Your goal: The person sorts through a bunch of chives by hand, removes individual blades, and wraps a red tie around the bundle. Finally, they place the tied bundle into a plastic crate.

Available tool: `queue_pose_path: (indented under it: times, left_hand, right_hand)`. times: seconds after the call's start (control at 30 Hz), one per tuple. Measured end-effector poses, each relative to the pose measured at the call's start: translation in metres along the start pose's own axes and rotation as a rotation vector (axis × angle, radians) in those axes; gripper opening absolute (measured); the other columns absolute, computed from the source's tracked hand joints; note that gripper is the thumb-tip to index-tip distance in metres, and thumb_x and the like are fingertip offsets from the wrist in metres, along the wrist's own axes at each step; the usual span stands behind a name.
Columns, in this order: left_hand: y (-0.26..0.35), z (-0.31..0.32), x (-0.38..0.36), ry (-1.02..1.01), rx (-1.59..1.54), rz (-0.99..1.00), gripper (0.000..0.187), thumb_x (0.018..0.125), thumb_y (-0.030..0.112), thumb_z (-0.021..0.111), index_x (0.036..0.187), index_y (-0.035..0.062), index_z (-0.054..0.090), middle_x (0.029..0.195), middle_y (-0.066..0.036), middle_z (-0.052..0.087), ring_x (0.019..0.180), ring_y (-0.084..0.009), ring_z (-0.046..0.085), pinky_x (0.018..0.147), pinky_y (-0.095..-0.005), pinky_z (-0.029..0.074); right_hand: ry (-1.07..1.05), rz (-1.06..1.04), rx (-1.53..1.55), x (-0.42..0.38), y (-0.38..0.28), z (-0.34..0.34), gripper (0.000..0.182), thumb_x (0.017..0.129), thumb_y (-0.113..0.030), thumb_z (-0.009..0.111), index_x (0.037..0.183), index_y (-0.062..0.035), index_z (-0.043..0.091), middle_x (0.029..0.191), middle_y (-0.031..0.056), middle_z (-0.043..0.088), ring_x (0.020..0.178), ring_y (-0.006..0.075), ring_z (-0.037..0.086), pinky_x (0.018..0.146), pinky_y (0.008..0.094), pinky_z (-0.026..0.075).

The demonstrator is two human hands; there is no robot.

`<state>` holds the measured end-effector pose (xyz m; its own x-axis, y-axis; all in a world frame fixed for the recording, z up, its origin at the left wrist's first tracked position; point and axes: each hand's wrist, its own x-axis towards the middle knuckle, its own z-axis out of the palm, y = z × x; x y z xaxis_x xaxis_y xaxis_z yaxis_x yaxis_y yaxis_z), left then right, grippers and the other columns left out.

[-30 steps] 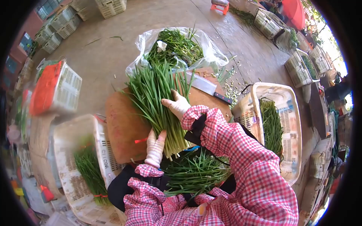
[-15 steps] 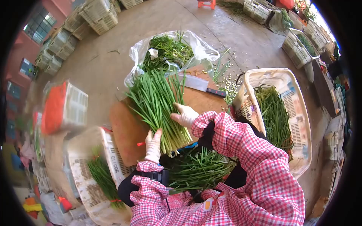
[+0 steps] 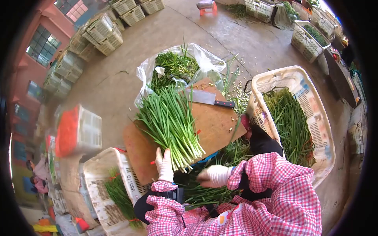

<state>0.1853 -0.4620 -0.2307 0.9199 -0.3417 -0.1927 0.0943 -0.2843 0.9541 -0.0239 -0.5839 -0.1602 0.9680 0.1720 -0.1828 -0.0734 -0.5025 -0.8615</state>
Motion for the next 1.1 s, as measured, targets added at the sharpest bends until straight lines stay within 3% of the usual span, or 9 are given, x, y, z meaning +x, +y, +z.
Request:
queue_pose_path:
  times: [0.1, 0.2, 0.27, 0.33, 0.53, 0.7, 0.77, 0.93, 1.1]
  left_hand:
    - [0.012, 0.001, -0.003, 0.002, -0.056, 0.016, 0.059, 0.085, 0.017, 0.062, 0.132, -0.0075, 0.036, 0.134, -0.02, 0.042, 0.12, -0.0274, 0.043, 0.103, -0.0326, 0.031]
    - [0.007, 0.001, 0.003, 0.019, 0.098, 0.109, 0.058, 0.087, 0.016, 0.059, 0.135, -0.0062, 0.034, 0.132, -0.014, 0.046, 0.116, -0.0197, 0.046, 0.101, -0.0307, 0.033]
    - [0.002, 0.003, 0.006, -0.031, 0.099, 0.087, 0.057, 0.086, 0.013, 0.058, 0.134, -0.0065, 0.034, 0.134, -0.017, 0.043, 0.12, -0.0237, 0.042, 0.103, -0.0318, 0.031]
    - [-0.01, 0.007, 0.004, -0.044, 0.108, 0.056, 0.053, 0.085, 0.007, 0.055, 0.133, -0.007, 0.035, 0.135, -0.021, 0.041, 0.124, -0.0287, 0.04, 0.105, -0.0333, 0.029]
    - [-0.004, 0.006, 0.007, -0.107, -0.024, 0.005, 0.051, 0.086, 0.01, 0.054, 0.131, -0.0073, 0.037, 0.132, -0.021, 0.044, 0.12, -0.0298, 0.043, 0.103, -0.0335, 0.031]
    - [0.018, 0.016, 0.002, -0.036, 0.124, 0.111, 0.067, 0.084, 0.027, 0.062, 0.136, -0.0009, 0.032, 0.139, -0.019, 0.034, 0.128, -0.0307, 0.033, 0.107, -0.0356, 0.025]
    - [0.024, 0.024, -0.002, -0.028, 0.274, 0.139, 0.073, 0.081, 0.025, 0.064, 0.138, -0.002, 0.027, 0.142, -0.022, 0.029, 0.132, -0.0331, 0.029, 0.109, -0.0362, 0.023]
    - [0.013, 0.023, 0.002, 0.036, 0.337, 0.218, 0.063, 0.082, 0.007, 0.062, 0.138, 0.0026, 0.031, 0.138, -0.017, 0.038, 0.122, -0.0271, 0.04, 0.103, -0.0322, 0.031]
    - [0.01, 0.034, -0.005, -0.006, 0.478, 0.233, 0.064, 0.085, 0.012, 0.054, 0.139, -0.0036, 0.023, 0.143, -0.025, 0.025, 0.132, -0.0379, 0.027, 0.11, -0.0378, 0.023]
  right_hand:
    - [-0.479, 0.194, -0.232, 0.01, 0.001, 0.03, 0.034, 0.082, -0.032, 0.054, 0.105, -0.0092, 0.063, 0.093, 0.0155, 0.065, 0.09, 0.0344, 0.061, 0.081, 0.044, 0.048]
    - [-0.538, 0.162, -0.295, 0.034, 0.005, 0.037, 0.029, 0.08, -0.031, 0.055, 0.097, -0.009, 0.066, 0.089, 0.0155, 0.066, 0.087, 0.0342, 0.062, 0.077, 0.0438, 0.049]
    - [-0.389, 0.141, -0.407, 0.061, 0.016, 0.036, 0.024, 0.078, -0.029, 0.057, 0.086, -0.0083, 0.066, 0.082, 0.0145, 0.065, 0.082, 0.0341, 0.063, 0.072, 0.0435, 0.051]
    - [0.136, 0.004, -0.257, 0.081, 0.027, 0.037, 0.022, 0.075, -0.028, 0.059, 0.081, -0.0082, 0.065, 0.076, 0.0132, 0.064, 0.077, 0.0338, 0.063, 0.068, 0.0434, 0.051]
    - [-0.122, -0.039, -0.281, 0.068, 0.027, 0.06, 0.028, 0.078, -0.028, 0.059, 0.097, -0.0081, 0.063, 0.086, 0.015, 0.063, 0.083, 0.0348, 0.061, 0.074, 0.0441, 0.049]
    - [0.061, 0.02, -0.172, 0.087, 0.036, 0.055, 0.024, 0.078, -0.028, 0.057, 0.095, -0.0109, 0.065, 0.084, 0.0143, 0.064, 0.081, 0.034, 0.062, 0.072, 0.0441, 0.05]
    - [0.25, 0.044, -0.108, 0.095, 0.035, 0.051, 0.02, 0.078, -0.027, 0.056, 0.089, -0.0137, 0.066, 0.077, 0.0137, 0.065, 0.072, 0.0341, 0.063, 0.068, 0.0451, 0.05]
    - [0.122, -0.012, -0.143, 0.079, 0.025, 0.059, 0.022, 0.078, -0.028, 0.057, 0.093, -0.0148, 0.066, 0.082, 0.0134, 0.065, 0.081, 0.0322, 0.063, 0.073, 0.0425, 0.049]
    - [0.259, 0.188, -0.019, 0.095, 0.025, 0.046, 0.024, 0.079, -0.031, 0.056, 0.095, -0.0147, 0.065, 0.077, 0.0141, 0.065, 0.073, 0.0352, 0.063, 0.068, 0.0444, 0.05]
